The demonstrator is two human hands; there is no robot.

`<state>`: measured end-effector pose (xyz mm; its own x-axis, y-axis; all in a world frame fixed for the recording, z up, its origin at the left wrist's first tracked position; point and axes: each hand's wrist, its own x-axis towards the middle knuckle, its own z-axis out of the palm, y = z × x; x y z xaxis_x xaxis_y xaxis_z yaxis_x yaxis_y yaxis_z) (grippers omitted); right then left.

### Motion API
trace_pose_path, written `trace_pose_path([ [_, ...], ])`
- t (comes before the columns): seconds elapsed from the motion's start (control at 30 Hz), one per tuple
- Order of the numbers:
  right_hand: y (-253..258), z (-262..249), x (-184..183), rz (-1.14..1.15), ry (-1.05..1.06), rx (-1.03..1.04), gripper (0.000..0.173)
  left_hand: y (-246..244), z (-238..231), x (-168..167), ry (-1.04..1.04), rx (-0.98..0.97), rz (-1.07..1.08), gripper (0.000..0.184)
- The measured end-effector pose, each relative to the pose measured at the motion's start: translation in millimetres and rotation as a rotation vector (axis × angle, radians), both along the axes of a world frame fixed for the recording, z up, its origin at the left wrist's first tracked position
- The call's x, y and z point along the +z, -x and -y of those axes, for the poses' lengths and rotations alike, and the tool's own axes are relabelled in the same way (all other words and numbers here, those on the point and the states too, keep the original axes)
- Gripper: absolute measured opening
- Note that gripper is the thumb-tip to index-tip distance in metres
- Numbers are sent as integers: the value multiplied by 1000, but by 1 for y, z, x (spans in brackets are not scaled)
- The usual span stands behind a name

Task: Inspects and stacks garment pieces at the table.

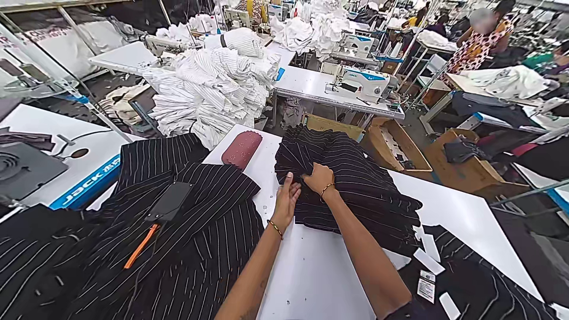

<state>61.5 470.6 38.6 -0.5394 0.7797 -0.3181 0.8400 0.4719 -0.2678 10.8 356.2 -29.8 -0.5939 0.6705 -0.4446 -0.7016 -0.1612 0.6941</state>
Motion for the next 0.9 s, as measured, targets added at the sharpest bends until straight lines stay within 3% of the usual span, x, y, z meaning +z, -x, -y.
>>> trace_pose_path([
  [0.1,-3,5,-5,-32,-5,10,55,-15,-21,4,-45,27,-25,72],
  [0.2,-8,11,-15,-67,-44,99,52,-14,-42,20,106,26,-88,87],
  [0.37,-29,36,-38,-85,-172,368,61,6,-52,10,242,115,34,72],
  [0.47,-54,65,-68,-453,-289,429,52,4,-51,-12,282,241,-2,51],
  [0.53,-71,87,-87,-789,-248,334,38,3,-48,-15,298,248,-80,50],
  [0.6,-85,101,-103,-1020,-83,157,26,4,-48,-12,293,207,-166,53],
  [0.7,-88,94,-105,-1161,542,-119,34,0,-46,11,207,200,-287,58],
  [0.8,-68,73,-88,-1585,1074,-653,27,-19,-37,45,83,228,-348,52],
  [0.9,-62,58,-89,-2077,1292,-664,25,-44,-18,60,24,249,-298,43],
])
